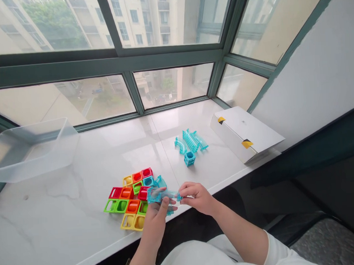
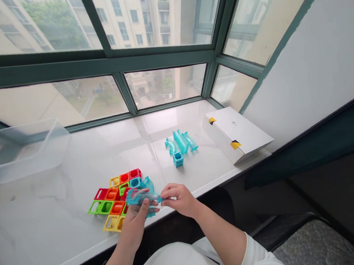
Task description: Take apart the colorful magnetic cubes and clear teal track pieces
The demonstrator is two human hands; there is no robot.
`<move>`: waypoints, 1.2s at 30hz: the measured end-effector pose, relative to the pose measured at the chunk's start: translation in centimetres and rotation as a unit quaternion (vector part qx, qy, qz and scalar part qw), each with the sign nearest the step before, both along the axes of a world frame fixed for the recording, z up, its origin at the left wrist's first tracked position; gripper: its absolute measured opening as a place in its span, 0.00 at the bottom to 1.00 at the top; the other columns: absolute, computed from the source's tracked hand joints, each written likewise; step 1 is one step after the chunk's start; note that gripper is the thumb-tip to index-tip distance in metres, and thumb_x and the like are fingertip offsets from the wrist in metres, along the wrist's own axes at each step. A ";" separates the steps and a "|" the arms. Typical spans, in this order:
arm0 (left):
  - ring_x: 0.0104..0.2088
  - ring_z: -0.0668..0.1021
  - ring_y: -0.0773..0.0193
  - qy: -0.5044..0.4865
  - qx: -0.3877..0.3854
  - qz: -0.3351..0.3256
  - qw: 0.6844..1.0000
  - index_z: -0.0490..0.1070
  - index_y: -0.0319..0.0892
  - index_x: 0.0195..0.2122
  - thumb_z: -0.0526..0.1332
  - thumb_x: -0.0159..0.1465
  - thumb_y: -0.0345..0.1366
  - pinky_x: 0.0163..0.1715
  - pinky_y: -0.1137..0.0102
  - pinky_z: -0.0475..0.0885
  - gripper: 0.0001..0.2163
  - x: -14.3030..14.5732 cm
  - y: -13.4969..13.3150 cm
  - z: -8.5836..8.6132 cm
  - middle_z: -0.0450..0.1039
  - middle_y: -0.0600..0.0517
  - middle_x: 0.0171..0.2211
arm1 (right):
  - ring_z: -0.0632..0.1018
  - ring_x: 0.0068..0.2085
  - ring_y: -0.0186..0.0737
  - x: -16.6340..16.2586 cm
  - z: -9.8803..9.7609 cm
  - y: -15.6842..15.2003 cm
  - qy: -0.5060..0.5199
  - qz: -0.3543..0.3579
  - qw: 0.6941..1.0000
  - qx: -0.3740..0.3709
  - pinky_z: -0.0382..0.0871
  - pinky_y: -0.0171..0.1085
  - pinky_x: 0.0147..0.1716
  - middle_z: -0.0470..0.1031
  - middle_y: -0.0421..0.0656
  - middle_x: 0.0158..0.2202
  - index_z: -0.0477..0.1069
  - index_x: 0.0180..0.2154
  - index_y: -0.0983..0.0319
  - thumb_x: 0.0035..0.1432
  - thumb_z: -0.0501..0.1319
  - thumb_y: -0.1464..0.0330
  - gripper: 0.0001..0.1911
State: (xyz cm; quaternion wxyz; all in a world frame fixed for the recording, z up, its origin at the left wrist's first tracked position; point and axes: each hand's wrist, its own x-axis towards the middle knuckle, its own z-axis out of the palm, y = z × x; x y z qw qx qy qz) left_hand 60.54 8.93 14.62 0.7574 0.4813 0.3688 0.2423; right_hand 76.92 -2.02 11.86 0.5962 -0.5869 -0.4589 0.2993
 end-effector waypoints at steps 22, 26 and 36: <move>0.30 0.80 0.61 -0.006 -0.072 0.023 0.997 0.76 0.44 0.48 0.77 0.57 0.53 0.29 0.66 0.79 0.25 0.3 -0.7 -1.8 0.79 0.51 0.34 | 0.84 0.45 0.49 19.5 -5.5 -1.2 -0.182 -0.483 0.856 -0.015 0.79 0.47 0.49 0.86 0.51 0.47 0.86 0.45 0.60 0.64 0.65 0.53 0.20; 0.28 0.80 0.60 -0.011 -0.077 0.020 0.997 0.76 0.44 0.46 0.78 0.54 0.55 0.27 0.65 0.79 0.26 1.0 -0.6 -2.9 0.78 0.51 0.32 | 0.83 0.41 0.49 22.9 -7.5 -0.7 -0.213 -0.483 0.845 -0.085 0.78 0.46 0.47 0.86 0.49 0.48 0.86 0.45 0.57 0.64 0.62 0.54 0.20; 0.29 0.80 0.60 -0.007 -0.086 -0.019 0.996 0.77 0.43 0.47 0.78 0.54 0.55 0.28 0.64 0.79 0.27 2.2 -0.7 -3.8 0.78 0.50 0.32 | 0.81 0.51 0.51 26.7 -11.5 -0.2 -0.271 -0.446 0.829 -0.200 0.73 0.47 0.54 0.85 0.48 0.51 0.86 0.47 0.56 0.64 0.58 0.63 0.18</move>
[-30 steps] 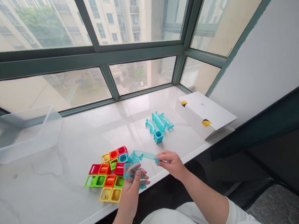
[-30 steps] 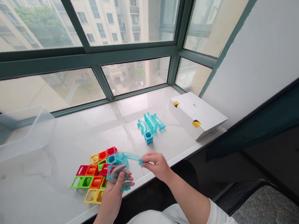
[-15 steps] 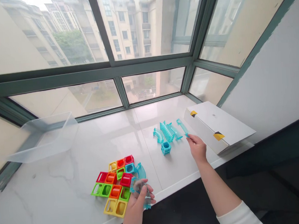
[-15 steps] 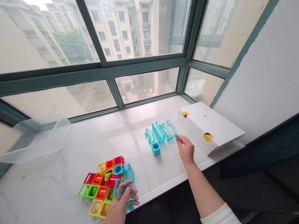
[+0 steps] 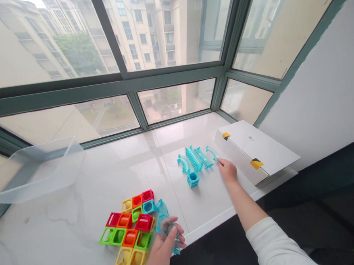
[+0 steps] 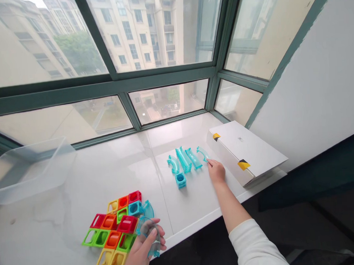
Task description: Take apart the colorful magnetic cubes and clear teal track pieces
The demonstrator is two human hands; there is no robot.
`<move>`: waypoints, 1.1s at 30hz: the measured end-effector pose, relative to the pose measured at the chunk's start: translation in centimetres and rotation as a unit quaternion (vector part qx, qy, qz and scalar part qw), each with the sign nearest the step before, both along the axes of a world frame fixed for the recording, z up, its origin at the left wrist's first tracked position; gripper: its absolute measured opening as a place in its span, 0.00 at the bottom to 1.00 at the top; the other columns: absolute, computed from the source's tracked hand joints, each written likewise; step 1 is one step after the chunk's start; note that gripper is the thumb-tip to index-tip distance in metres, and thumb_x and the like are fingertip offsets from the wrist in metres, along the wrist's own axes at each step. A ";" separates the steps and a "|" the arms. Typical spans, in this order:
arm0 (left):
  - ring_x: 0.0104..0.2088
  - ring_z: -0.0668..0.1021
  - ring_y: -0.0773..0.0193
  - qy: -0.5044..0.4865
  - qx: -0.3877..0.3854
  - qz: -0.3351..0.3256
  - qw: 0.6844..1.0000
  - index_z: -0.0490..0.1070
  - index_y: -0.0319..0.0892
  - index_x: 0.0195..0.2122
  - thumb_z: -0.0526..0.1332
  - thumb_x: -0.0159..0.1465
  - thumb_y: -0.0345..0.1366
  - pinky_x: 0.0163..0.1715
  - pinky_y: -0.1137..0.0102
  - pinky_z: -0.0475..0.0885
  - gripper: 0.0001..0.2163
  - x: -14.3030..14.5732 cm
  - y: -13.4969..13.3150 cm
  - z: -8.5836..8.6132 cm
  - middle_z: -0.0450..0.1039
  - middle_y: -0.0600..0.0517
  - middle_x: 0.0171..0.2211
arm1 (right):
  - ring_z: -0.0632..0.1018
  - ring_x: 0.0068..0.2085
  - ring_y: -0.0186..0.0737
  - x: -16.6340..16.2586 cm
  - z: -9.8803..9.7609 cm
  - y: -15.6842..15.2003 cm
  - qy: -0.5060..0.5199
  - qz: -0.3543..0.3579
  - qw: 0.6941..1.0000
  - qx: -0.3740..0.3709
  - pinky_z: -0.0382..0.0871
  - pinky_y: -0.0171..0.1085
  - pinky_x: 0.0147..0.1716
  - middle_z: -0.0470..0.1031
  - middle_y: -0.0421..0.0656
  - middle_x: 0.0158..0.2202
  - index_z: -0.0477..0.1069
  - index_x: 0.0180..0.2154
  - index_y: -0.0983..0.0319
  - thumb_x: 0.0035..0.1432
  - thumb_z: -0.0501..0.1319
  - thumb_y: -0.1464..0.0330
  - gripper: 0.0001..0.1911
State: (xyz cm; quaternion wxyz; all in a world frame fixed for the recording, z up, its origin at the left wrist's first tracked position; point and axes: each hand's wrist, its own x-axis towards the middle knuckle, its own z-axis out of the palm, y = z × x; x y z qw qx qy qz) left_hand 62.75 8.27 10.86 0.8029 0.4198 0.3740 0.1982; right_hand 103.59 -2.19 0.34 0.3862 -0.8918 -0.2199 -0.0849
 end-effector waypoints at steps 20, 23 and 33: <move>0.35 0.81 0.59 -0.061 -0.052 -0.038 0.996 0.76 0.46 0.53 0.74 0.59 0.44 0.38 0.63 0.78 0.22 0.0 0.7 0.9 0.78 0.48 0.38 | 0.76 0.51 0.53 -2.6 1.6 -0.6 -0.064 -0.023 0.995 0.068 0.75 0.51 0.50 0.73 0.55 0.52 0.82 0.50 0.62 0.63 0.59 0.59 0.21; 0.40 0.81 0.58 -0.089 -0.064 -0.033 0.993 0.75 0.48 0.56 0.72 0.56 0.35 0.46 0.60 0.77 0.25 0.0 0.8 1.2 0.77 0.49 0.41 | 0.77 0.46 0.50 -7.8 5.0 -1.0 -0.099 0.023 0.983 0.150 0.76 0.50 0.47 0.74 0.52 0.48 0.78 0.51 0.60 0.67 0.59 0.62 0.16; 0.65 0.75 0.47 -0.118 0.014 0.015 0.993 0.61 0.55 0.71 0.74 0.63 0.44 0.66 0.51 0.69 0.38 1.8 0.7 2.6 0.76 0.46 0.55 | 0.78 0.50 0.47 -27.7 11.2 -0.3 0.104 0.448 0.871 0.172 0.79 0.44 0.48 0.72 0.48 0.53 0.74 0.58 0.54 0.67 0.66 0.65 0.18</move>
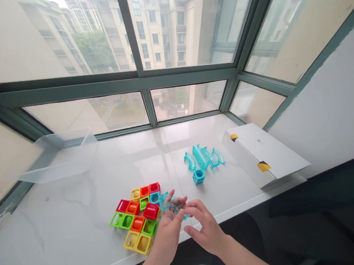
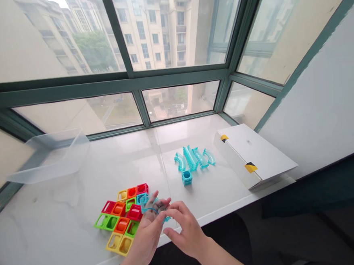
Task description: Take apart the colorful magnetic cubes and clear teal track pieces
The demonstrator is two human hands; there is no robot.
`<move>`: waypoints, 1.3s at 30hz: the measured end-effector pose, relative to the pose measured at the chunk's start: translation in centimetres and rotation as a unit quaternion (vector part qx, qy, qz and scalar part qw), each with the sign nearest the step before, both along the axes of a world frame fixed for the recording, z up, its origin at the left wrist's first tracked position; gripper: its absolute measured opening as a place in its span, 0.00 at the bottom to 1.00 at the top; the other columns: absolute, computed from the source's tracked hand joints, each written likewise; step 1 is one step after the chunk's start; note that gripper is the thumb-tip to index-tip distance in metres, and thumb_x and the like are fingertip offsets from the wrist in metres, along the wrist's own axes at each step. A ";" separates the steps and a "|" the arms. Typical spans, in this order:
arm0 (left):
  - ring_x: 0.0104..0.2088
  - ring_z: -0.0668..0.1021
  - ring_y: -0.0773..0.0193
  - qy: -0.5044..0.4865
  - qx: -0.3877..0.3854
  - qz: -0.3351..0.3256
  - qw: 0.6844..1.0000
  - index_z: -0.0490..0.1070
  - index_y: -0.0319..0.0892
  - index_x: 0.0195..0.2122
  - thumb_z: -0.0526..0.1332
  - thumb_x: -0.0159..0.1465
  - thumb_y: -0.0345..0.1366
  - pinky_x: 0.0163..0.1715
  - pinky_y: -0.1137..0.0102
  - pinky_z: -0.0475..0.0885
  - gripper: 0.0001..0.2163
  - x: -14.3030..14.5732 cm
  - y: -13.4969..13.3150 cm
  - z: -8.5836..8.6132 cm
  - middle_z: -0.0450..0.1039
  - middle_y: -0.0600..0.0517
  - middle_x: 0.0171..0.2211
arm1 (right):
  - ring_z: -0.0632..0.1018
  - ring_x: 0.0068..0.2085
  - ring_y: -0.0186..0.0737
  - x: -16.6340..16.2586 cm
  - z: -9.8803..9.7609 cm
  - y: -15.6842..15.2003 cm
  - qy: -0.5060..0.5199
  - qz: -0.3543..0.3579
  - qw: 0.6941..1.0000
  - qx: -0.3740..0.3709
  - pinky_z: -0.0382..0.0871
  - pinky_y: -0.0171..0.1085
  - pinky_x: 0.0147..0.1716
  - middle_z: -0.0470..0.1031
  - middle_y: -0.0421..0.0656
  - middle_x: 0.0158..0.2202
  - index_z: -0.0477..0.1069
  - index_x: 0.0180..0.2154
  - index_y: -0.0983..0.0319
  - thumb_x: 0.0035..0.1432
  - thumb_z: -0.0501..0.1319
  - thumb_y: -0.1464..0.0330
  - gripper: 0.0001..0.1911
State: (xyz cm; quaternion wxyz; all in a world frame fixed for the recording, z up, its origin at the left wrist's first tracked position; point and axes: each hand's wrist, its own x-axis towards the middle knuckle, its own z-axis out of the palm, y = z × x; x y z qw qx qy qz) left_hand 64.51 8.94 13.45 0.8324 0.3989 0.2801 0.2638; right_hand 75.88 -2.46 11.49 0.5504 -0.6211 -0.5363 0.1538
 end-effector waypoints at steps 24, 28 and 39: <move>0.72 0.66 0.46 -0.009 0.113 -0.119 0.986 0.65 0.53 0.71 0.67 0.69 0.51 0.74 0.49 0.58 0.31 -1.1 -1.1 -3.9 0.68 0.42 0.67 | 0.82 0.51 0.48 6.8 0.4 -0.2 -0.069 -0.249 0.965 0.035 0.80 0.48 0.54 0.81 0.47 0.50 0.81 0.49 0.54 0.63 0.68 0.68 0.12; 0.66 0.73 0.45 0.018 0.115 -0.172 0.978 0.74 0.50 0.64 0.67 0.69 0.52 0.71 0.48 0.64 0.25 -2.4 -0.5 -4.2 0.76 0.42 0.59 | 0.80 0.51 0.49 13.6 0.7 -1.2 -0.104 -0.380 0.918 0.050 0.80 0.47 0.48 0.79 0.49 0.49 0.80 0.46 0.57 0.64 0.67 0.64 0.09; 0.52 0.81 0.49 0.102 0.090 -0.147 0.980 0.81 0.47 0.54 0.70 0.64 0.55 0.58 0.54 0.75 0.23 -5.0 -0.5 -5.1 0.81 0.43 0.47 | 0.77 0.40 0.47 25.3 -5.9 1.6 -0.039 -0.499 0.854 -0.142 0.74 0.48 0.49 0.77 0.54 0.51 0.81 0.46 0.62 0.56 0.63 0.59 0.20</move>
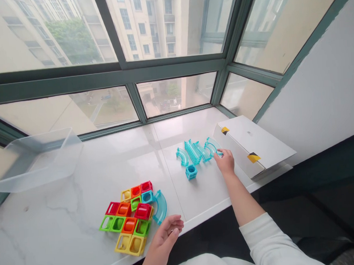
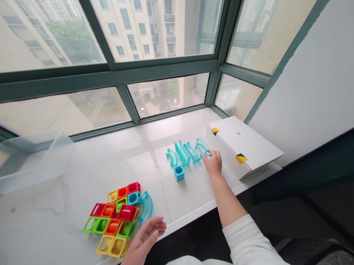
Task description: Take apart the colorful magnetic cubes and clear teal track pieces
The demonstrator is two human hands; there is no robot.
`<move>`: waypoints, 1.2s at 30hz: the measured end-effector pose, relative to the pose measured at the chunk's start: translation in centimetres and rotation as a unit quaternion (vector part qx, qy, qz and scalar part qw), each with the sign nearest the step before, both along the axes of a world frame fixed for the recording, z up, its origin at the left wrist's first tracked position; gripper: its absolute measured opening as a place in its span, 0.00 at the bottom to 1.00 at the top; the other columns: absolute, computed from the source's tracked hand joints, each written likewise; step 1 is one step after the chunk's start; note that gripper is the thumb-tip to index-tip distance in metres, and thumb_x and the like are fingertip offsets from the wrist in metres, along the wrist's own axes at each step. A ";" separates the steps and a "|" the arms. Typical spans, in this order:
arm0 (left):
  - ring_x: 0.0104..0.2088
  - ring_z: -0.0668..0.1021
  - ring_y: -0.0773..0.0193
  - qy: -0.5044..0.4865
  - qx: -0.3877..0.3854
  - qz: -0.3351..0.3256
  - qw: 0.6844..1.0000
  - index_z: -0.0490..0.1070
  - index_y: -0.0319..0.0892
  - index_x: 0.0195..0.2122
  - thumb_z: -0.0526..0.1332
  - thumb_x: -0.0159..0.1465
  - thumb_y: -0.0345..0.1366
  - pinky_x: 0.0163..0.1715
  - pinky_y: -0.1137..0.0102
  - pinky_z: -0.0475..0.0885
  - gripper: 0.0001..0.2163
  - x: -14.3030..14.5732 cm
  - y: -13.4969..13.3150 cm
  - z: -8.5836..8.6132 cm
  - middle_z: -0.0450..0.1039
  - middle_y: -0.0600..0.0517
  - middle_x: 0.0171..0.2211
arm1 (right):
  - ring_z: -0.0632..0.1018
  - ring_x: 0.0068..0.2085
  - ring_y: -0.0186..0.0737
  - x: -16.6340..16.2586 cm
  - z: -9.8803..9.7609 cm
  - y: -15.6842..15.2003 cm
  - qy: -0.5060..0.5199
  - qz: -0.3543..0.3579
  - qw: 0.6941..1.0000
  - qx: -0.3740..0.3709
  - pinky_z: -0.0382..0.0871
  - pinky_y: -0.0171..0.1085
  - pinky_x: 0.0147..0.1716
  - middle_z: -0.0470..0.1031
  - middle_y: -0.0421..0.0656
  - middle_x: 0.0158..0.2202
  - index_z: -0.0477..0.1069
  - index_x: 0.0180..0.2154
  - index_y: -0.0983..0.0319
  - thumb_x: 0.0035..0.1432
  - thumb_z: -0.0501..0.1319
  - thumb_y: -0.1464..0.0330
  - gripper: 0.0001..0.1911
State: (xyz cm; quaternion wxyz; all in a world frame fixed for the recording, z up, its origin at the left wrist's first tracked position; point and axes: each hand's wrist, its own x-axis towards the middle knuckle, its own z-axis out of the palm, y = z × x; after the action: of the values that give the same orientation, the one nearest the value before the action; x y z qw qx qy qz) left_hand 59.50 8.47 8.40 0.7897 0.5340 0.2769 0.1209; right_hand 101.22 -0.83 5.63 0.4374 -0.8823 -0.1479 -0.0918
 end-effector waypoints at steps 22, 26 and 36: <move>0.48 0.81 0.52 0.004 -0.026 -0.001 1.000 0.82 0.48 0.52 0.71 0.62 0.57 0.54 0.57 0.76 0.23 0.2 -0.6 -0.3 0.81 0.44 0.46 | 0.75 0.47 0.51 2.1 -3.4 1.9 0.025 -0.004 0.997 -0.076 0.68 0.48 0.57 0.73 0.55 0.52 0.81 0.48 0.64 0.58 0.64 0.59 0.21; 0.48 0.81 0.52 0.004 -0.018 -0.004 1.000 0.81 0.47 0.52 0.71 0.63 0.57 0.53 0.58 0.76 0.24 0.2 -0.6 -0.2 0.81 0.43 0.46 | 0.75 0.51 0.53 1.4 -2.7 1.6 0.017 -0.007 0.998 -0.067 0.67 0.50 0.60 0.71 0.56 0.54 0.81 0.49 0.63 0.58 0.64 0.60 0.21; 0.43 0.79 0.55 0.023 0.044 0.014 0.999 0.80 0.46 0.53 0.68 0.66 0.55 0.43 0.63 0.77 0.22 -0.4 0.5 2.0 0.79 0.44 0.46 | 0.76 0.56 0.52 -8.2 2.5 -1.3 -0.160 0.093 0.979 0.082 0.73 0.54 0.58 0.75 0.52 0.51 0.77 0.49 0.59 0.69 0.59 0.62 0.13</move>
State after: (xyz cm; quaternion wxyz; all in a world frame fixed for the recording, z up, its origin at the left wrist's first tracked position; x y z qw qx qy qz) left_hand 59.09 8.92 10.39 0.7571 0.5667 0.2971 0.1318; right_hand 93.03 -2.16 8.10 0.4857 -0.7997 -0.2890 -0.2027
